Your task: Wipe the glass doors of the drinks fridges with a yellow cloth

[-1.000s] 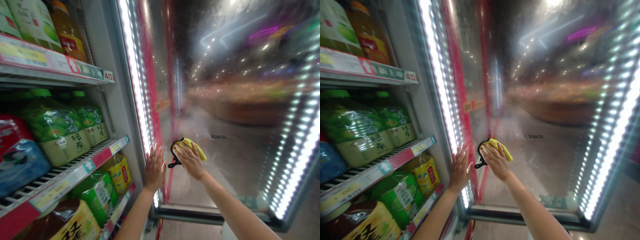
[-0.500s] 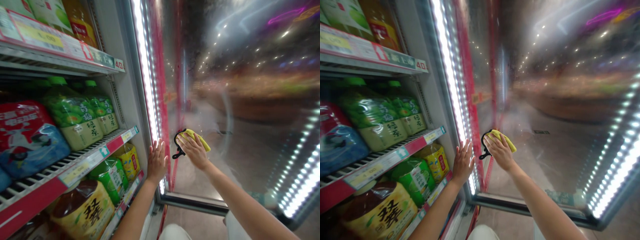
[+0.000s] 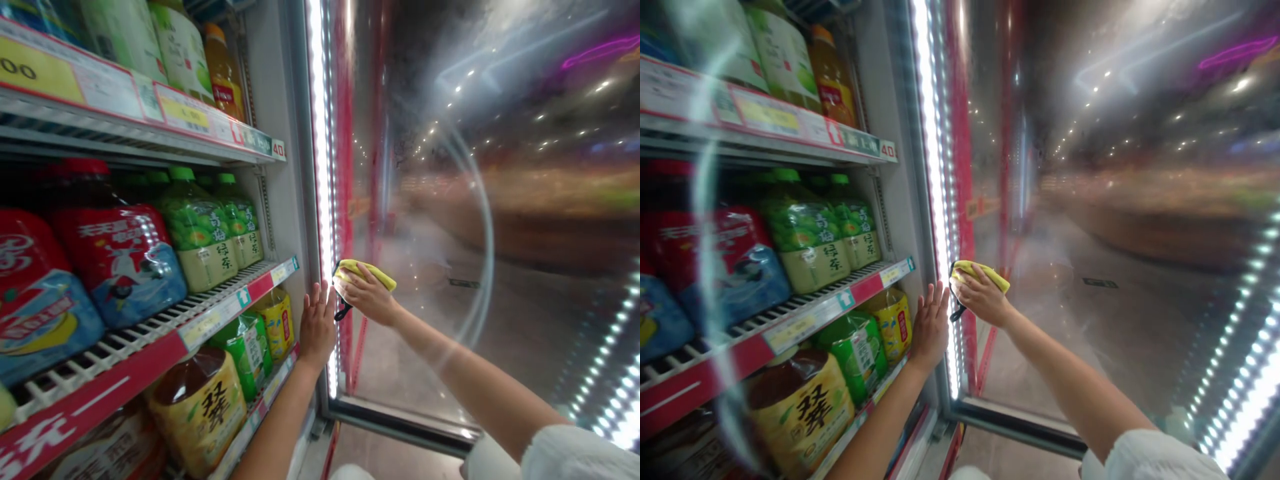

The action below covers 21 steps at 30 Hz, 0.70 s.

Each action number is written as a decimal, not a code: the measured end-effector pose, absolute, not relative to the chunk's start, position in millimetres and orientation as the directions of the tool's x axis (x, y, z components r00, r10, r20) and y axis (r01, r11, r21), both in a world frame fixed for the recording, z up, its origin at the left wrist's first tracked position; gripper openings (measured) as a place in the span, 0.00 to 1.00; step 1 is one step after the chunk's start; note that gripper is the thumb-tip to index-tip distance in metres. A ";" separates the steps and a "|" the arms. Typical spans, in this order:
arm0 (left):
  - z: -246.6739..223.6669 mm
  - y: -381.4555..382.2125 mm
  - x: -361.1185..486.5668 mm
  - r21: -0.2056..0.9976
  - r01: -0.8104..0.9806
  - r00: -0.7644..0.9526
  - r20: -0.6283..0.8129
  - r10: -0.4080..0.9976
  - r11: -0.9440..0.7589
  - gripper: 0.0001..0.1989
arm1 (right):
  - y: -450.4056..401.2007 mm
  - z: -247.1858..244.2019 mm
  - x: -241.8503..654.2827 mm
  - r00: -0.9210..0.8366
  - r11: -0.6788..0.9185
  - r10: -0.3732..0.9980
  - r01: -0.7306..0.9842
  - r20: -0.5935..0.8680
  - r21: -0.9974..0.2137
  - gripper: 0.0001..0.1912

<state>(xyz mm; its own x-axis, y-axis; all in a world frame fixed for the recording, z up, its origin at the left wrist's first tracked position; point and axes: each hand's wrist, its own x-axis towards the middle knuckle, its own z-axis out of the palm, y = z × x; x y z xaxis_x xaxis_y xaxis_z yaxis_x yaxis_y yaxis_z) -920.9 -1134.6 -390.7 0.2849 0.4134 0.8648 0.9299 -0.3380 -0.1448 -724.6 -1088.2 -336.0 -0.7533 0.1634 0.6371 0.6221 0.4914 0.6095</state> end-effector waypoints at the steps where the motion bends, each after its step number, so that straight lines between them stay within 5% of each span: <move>1: -389.1 -1134.4 -921.1 -0.139 0.933 0.274 0.872 0.407 -0.331 0.46 | -1086.5 -329.5 -726.7 -0.741 0.474 0.155 0.636 0.653 0.609 0.19; 9: -380.3 -1136.0 -923.3 -0.149 0.936 0.280 0.863 0.420 -0.319 0.45 | -1086.7 -332.7 -730.9 -0.808 0.497 0.059 0.533 0.586 0.685 0.16; 15: -365.1 -1132.6 -921.5 -0.109 0.946 0.231 0.888 0.397 -0.306 0.46 | -1084.2 -309.2 -732.4 -0.641 0.456 0.122 0.714 0.758 0.531 0.21; 21: -363.3 -1130.7 -921.9 -0.059 0.941 0.189 0.908 0.373 -0.333 0.48 | -1082.6 -317.2 -739.8 -0.663 0.464 0.053 0.679 0.747 0.569 0.21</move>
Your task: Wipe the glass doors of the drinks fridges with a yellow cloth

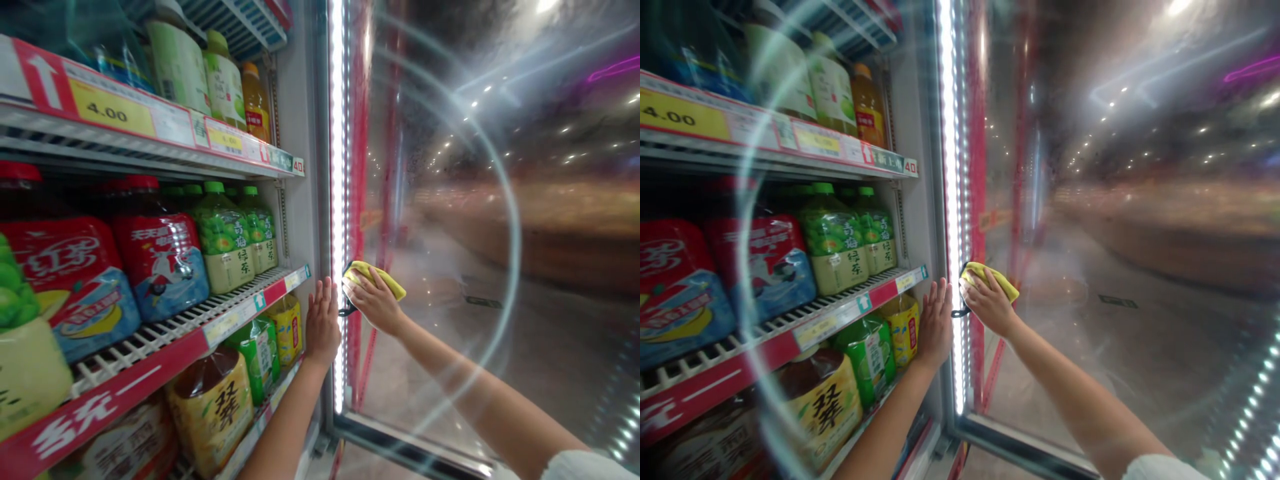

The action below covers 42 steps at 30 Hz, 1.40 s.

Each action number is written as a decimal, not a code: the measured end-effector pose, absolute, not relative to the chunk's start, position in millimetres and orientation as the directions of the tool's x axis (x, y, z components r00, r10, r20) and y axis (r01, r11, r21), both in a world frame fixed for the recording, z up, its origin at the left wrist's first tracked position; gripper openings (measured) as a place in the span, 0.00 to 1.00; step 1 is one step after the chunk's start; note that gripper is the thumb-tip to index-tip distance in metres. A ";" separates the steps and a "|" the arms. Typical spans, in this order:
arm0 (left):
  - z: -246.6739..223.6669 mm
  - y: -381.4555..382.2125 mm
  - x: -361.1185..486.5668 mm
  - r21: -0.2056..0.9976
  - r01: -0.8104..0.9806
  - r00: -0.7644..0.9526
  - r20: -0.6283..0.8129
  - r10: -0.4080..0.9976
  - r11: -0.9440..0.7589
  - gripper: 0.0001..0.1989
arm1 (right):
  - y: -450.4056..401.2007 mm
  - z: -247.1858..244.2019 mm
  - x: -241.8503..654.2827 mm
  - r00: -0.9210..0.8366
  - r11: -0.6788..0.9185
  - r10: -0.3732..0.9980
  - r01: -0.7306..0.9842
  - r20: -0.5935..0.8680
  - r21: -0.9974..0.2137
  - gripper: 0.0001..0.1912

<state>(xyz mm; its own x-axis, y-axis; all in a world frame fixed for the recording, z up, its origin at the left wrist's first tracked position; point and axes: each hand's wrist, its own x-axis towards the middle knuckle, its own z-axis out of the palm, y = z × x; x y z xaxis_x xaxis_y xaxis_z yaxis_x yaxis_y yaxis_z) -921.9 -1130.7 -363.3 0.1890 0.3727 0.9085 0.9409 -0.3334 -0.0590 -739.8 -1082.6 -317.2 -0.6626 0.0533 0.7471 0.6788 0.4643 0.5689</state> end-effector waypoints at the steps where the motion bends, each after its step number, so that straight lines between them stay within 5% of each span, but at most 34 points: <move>1: -362.0 -1128.9 -919.8 -0.045 0.941 0.173 0.917 0.359 -0.337 0.48 | -1083.1 -313.1 -738.5 -0.649 0.462 0.067 0.694 0.758 0.552 0.22; 7: -351.4 -1119.1 -903.6 -0.055 0.926 0.187 0.926 0.329 -0.373 0.45 | -1103.8 -313.8 -719.0 -0.427 0.361 0.110 0.859 0.897 0.364 0.25; 14: -342.8 -1117.5 -904.2 -0.066 0.933 0.190 0.926 0.326 -0.355 0.44 | -1093.3 -304.5 -736.1 -0.541 0.380 0.025 0.783 0.841 0.492 0.20; 20: -340.8 -1117.8 -892.5 -0.089 0.915 0.230 0.916 0.327 -0.394 0.46 | -1101.2 -306.8 -715.0 -0.393 0.341 0.073 0.874 0.917 0.348 0.23; 25: -343.9 -1120.1 -882.8 -0.092 0.890 0.256 0.911 0.323 -0.446 0.46 | -1114.7 -331.5 -676.1 -0.553 0.342 0.075 0.796 0.830 0.499 0.21; 32: -341.2 -1118.5 -872.1 -0.055 0.874 0.224 0.927 0.300 -0.482 0.46 | -1127.7 -334.0 -646.2 -0.132 0.190 0.123 0.976 0.984 0.107 0.31; 38: -344.2 -1114.4 -852.4 -0.063 0.835 0.256 0.923 0.286 -0.546 0.46 | -1125.5 -337.9 -648.8 -0.352 0.250 0.141 0.917 0.925 0.311 0.28; 42: -345.8 -1110.7 -839.4 -0.105 0.824 0.306 0.909 0.282 -0.557 0.48 | -1132.4 -346.0 -606.0 -0.113 0.171 0.133 0.981 0.985 0.090 0.34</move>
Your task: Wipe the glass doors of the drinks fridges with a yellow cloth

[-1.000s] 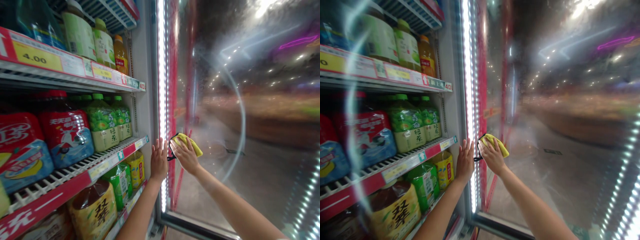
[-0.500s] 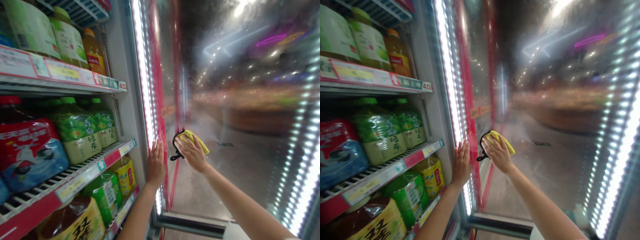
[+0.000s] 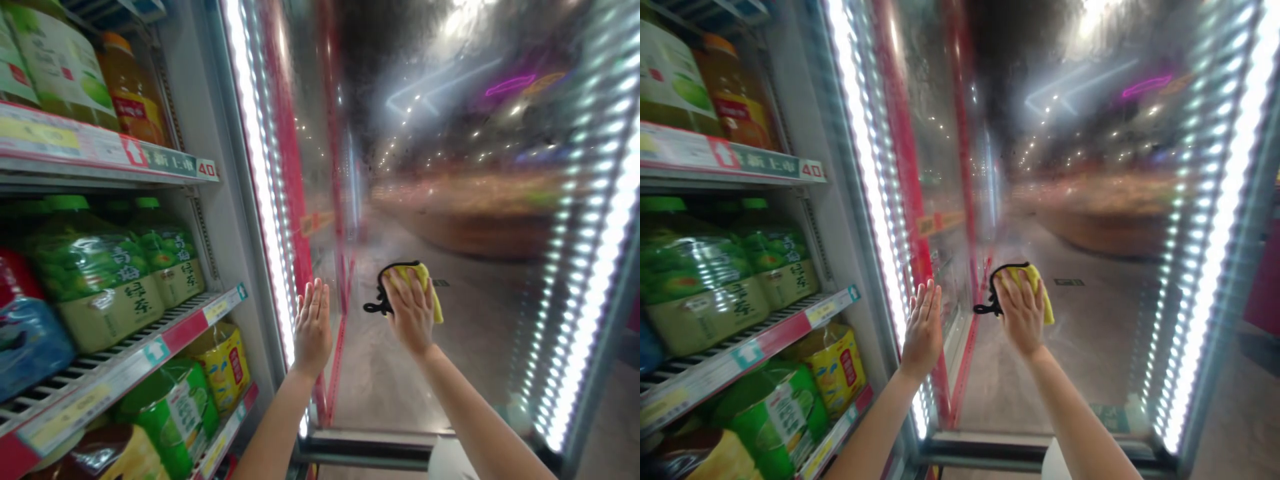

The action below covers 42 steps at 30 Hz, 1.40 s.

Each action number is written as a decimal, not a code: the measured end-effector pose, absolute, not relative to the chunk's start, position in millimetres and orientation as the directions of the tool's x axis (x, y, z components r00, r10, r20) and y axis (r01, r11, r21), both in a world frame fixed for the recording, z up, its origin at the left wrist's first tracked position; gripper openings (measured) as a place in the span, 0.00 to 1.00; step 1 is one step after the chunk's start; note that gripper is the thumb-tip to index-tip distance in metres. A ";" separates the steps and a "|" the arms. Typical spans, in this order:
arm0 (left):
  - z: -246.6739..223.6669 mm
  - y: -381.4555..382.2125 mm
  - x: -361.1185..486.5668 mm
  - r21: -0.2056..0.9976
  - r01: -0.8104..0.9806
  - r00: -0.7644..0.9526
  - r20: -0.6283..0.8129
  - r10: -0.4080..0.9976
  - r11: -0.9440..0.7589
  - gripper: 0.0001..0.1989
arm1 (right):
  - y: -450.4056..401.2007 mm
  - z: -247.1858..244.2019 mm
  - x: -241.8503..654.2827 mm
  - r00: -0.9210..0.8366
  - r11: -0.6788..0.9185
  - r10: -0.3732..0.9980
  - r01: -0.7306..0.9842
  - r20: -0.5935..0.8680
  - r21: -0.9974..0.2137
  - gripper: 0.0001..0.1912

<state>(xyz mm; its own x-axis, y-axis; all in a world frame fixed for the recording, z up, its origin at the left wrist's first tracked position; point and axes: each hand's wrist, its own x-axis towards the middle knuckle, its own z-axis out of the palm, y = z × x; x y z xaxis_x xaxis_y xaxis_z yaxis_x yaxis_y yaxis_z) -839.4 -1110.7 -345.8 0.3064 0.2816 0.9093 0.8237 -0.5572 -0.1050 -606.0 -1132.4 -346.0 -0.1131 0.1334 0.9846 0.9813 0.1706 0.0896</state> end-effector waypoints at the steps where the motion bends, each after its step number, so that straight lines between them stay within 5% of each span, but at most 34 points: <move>1: -345.9 -1110.1 -836.3 -0.114 0.822 0.317 0.906 0.280 -0.558 0.48 | -1134.1 -348.9 -601.0 -0.017 0.143 0.130 0.990 0.991 -0.002 0.36; 4: -344.9 -1109.2 -825.4 -0.125 0.810 0.334 0.901 0.276 -0.572 0.47 | -1134.1 -350.1 -609.8 0.058 0.134 0.144 0.988 0.988 -0.077 0.38; 9: -340.8 -1109.4 -802.7 -0.117 0.778 0.345 0.901 0.264 -0.617 0.44 | -1128.8 -336.3 -615.2 -0.259 0.240 0.185 0.947 0.948 0.212 0.34; 11: -340.5 -1109.6 -795.0 -0.137 0.768 0.363 0.897 0.250 -0.626 0.43 | -1133.4 -340.2 -591.7 -0.187 0.201 0.176 0.968 0.966 0.151 0.33; 14: -341.2 -1109.6 -785.5 -0.185 0.748 0.411 0.883 0.226 -0.638 0.44 | -1144.8 -356.6 -557.7 0.155 0.084 0.125 0.983 0.980 -0.166 0.36; 16: -340.7 -1109.3 -778.7 -0.213 0.731 0.439 0.874 0.208 -0.649 0.44 | -1149.4 -363.8 -550.0 0.263 0.049 0.102 0.962 0.959 -0.269 0.39; 21: -334.9 -1107.8 -755.1 -0.263 0.676 0.484 0.863 0.145 -0.689 0.43 | -1146.6 -346.1 -544.8 -0.024 0.124 0.232 0.992 0.972 -0.005 0.39; 27: -336.2 -1109.3 -729.2 -0.306 0.622 0.521 0.849 0.090 -0.720 0.43 | -1151.2 -364.3 -512.5 0.272 -0.001 0.075 0.962 0.959 -0.273 0.40; 33: -335.2 -1112.9 -705.1 -0.369 0.584 0.559 0.829 0.028 -0.723 0.40 | -1154.5 -353.2 -507.4 -0.007 0.070 0.236 0.998 0.972 -0.010 0.37; 39: -334.4 -1110.0 -688.4 -0.362 0.563 0.557 0.830 0.018 -0.743 0.41 | -1157.2 -346.7 -476.4 0.248 -0.035 0.119 0.969 0.961 -0.246 0.39; 42: -336.6 -1107.5 -683.7 -0.372 0.550 0.572 0.820 0.012 -0.747 0.41 | -1158.2 -361.8 -480.3 0.182 -0.027 0.147 0.983 0.972 -0.180 0.39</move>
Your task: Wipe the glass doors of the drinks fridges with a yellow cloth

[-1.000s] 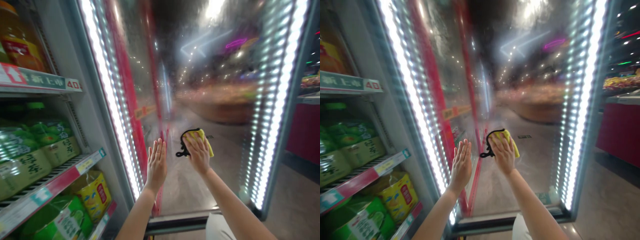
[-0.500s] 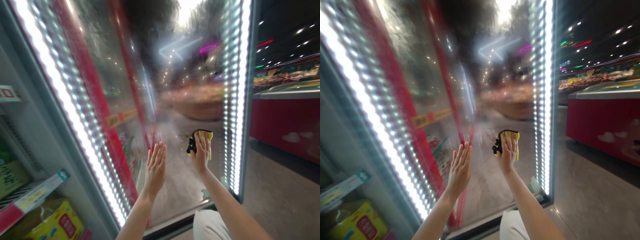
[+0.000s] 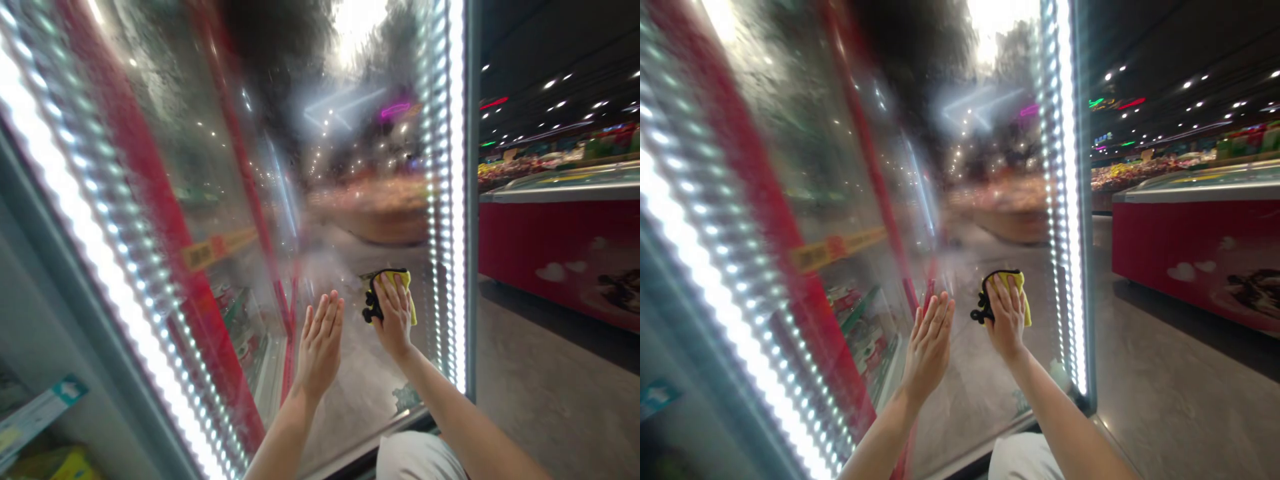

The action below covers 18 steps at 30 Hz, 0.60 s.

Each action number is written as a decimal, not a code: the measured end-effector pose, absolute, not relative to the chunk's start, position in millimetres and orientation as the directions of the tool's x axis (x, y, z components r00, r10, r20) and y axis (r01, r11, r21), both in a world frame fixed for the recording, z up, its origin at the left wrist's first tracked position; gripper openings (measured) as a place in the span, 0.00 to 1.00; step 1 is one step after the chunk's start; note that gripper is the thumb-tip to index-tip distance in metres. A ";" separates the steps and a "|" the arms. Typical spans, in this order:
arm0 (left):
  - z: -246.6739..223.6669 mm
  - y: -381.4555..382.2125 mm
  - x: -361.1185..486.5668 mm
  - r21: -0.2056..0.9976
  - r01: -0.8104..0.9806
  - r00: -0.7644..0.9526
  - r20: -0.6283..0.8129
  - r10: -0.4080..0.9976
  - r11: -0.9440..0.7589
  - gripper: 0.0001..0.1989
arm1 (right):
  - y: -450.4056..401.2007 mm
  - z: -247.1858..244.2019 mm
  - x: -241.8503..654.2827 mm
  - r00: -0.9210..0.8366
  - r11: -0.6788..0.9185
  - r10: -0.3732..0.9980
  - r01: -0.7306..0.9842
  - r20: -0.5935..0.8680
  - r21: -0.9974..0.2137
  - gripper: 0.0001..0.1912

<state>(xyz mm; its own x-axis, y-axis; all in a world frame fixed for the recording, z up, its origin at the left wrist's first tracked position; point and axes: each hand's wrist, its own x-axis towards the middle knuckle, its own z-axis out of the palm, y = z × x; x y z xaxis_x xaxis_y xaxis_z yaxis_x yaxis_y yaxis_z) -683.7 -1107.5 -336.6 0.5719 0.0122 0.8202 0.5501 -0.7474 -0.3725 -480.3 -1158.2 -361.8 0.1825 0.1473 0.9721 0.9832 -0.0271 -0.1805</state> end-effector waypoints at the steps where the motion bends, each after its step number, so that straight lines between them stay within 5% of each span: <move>1: -336.5 -1106.8 -681.5 -0.380 0.544 0.577 0.817 0.005 -0.748 0.41 | -1158.0 -361.4 -480.8 0.117 -0.013 0.181 0.993 0.977 -0.116 0.38; 4: -333.3 -1105.8 -671.7 -0.404 0.526 0.590 0.807 -0.021 -0.749 0.41 | -1157.1 -344.8 -469.3 0.005 0.010 0.231 1.000 0.973 -0.007 0.38; 10: -328.4 -1109.7 -647.4 -0.429 0.466 0.598 0.797 -0.082 -0.774 0.41 | -1158.9 -347.7 -435.9 0.207 -0.068 0.100 0.977 0.973 -0.201 0.42; 15: -325.8 -1110.3 -626.0 -0.415 0.450 0.581 0.808 -0.094 -0.790 0.40 | -1158.8 -353.0 -432.9 0.058 -0.012 0.142 0.998 0.988 -0.057 0.36; 18: -322.0 -1109.3 -613.9 -0.396 0.444 0.572 0.816 -0.086 -0.804 0.40 | -1156.8 -337.9 -413.2 0.089 -0.026 0.096 0.996 0.991 -0.087 0.35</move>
